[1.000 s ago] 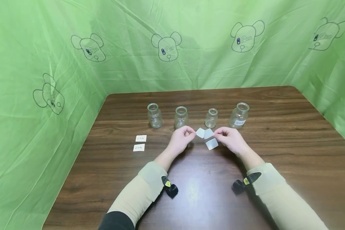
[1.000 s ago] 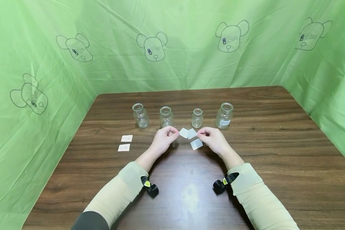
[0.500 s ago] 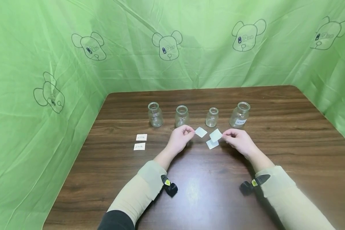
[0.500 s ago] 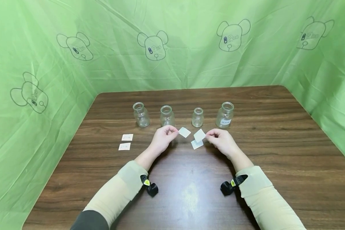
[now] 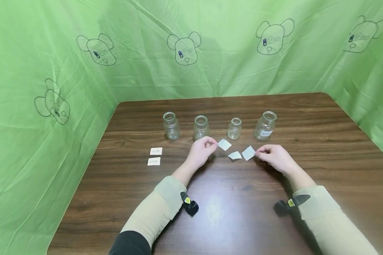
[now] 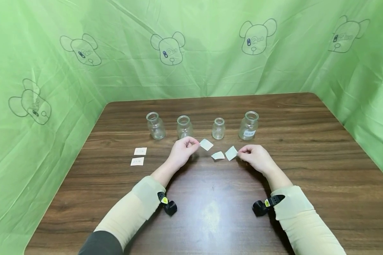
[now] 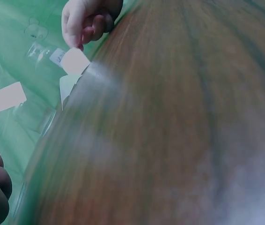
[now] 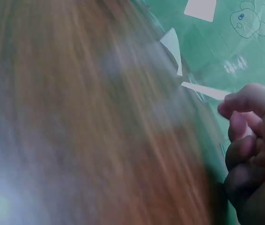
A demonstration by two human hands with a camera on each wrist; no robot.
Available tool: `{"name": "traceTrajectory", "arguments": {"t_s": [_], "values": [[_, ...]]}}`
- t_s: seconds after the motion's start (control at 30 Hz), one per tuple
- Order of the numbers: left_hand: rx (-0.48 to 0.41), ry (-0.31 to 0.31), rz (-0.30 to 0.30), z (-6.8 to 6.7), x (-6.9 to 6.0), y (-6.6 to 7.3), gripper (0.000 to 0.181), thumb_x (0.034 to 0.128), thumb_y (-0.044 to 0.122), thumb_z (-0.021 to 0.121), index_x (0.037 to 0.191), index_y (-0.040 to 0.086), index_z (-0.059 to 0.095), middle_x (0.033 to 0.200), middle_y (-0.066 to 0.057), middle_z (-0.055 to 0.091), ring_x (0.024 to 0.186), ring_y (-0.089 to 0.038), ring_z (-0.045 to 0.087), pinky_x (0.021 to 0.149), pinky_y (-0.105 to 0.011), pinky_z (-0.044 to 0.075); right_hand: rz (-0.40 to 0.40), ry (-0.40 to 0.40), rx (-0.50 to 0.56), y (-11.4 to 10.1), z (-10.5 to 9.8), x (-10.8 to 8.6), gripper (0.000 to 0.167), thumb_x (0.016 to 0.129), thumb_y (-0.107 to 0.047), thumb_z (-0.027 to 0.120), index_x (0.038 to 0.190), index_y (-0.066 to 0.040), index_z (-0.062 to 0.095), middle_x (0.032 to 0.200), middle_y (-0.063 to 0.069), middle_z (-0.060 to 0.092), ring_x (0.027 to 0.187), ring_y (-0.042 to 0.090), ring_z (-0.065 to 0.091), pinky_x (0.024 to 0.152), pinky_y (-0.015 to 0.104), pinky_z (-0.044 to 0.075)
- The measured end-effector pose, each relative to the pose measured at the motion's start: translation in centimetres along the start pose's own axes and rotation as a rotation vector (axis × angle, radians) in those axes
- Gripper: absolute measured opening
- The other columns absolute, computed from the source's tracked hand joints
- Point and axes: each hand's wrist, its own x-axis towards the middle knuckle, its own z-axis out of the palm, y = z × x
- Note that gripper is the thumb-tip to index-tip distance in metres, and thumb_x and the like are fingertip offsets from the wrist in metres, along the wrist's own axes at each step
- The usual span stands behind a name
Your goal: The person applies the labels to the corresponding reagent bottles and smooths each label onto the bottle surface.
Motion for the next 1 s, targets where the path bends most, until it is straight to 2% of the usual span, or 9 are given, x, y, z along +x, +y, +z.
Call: {"name": "traceTrajectory", "arguments": {"t_s": [0.4, 0.57, 0.7, 0.8, 0.87, 1.0], "values": [[0.014, 0.019, 0.004, 0.2, 0.0, 0.2, 0.01, 0.0856, 0.021, 0.064, 0.089, 0.013, 0.066, 0.056, 0.004, 0.042, 0.049, -0.01, 0.04, 0.051, -0.026, 0.036, 0.024, -0.056, -0.007, 0.2, -0.9, -0.6, 0.028, 0.089, -0.026, 0.063, 0.098, -0.001, 0.068, 0.063, 0.004, 0.055, 0.051, 0.009, 0.046, 0.048, 0.026, 0.039], [0.046, 0.053, 0.022, 0.3, 0.0, 0.2, 0.009, 0.0857, 0.022, 0.064, 0.089, 0.014, 0.066, 0.056, 0.004, 0.043, 0.049, -0.009, 0.04, 0.051, -0.026, 0.037, 0.022, -0.04, -0.002, -0.4, -1.1, -0.4, 0.028, 0.089, -0.028, 0.063, 0.099, -0.002, 0.068, 0.066, 0.006, 0.056, 0.051, 0.01, 0.047, 0.048, 0.027, 0.04], [0.109, 0.096, 0.072, 0.7, 0.0, 0.6, 0.008, 0.0855, 0.023, 0.063, 0.089, 0.015, 0.066, 0.056, 0.006, 0.043, 0.048, -0.008, 0.04, 0.05, -0.025, 0.037, -0.008, -0.012, 0.047, -1.8, -0.4, 0.4, 0.029, 0.09, -0.027, 0.063, 0.102, -0.001, 0.068, 0.067, 0.007, 0.055, 0.051, 0.011, 0.046, 0.048, 0.028, 0.04], [0.154, 0.102, 0.115, 1.1, -0.1, 1.2, 0.009, 0.0853, 0.023, 0.062, 0.089, 0.015, 0.067, 0.055, 0.006, 0.044, 0.046, -0.007, 0.04, 0.048, -0.025, 0.036, -0.037, -0.008, 0.11, -3.1, 0.6, 1.2, 0.03, 0.09, -0.026, 0.063, 0.103, 0.001, 0.067, 0.066, 0.007, 0.054, 0.051, 0.011, 0.045, 0.046, 0.027, 0.039], [0.201, 0.091, 0.144, 1.5, -0.1, 1.4, 0.01, 0.0857, 0.023, 0.061, 0.089, 0.016, 0.067, 0.055, 0.007, 0.044, 0.046, -0.007, 0.04, 0.047, -0.025, 0.035, -0.051, -0.009, 0.14, -4.0, 1.3, 1.6, 0.03, 0.089, -0.027, 0.065, 0.102, 0.0, 0.068, 0.065, 0.005, 0.054, 0.052, 0.01, 0.045, 0.046, 0.027, 0.039], [0.313, 0.025, 0.202, 2.1, -0.1, 1.9, 0.011, 0.0877, 0.027, 0.061, 0.091, 0.018, 0.067, 0.058, 0.008, 0.045, 0.048, -0.005, 0.04, 0.048, -0.023, 0.034, -0.077, -0.013, 0.207, -5.2, 2.5, 2.1, 0.028, 0.088, -0.026, 0.065, 0.1, -0.001, 0.069, 0.064, 0.001, 0.053, 0.052, 0.009, 0.043, 0.046, 0.025, 0.037]]}}
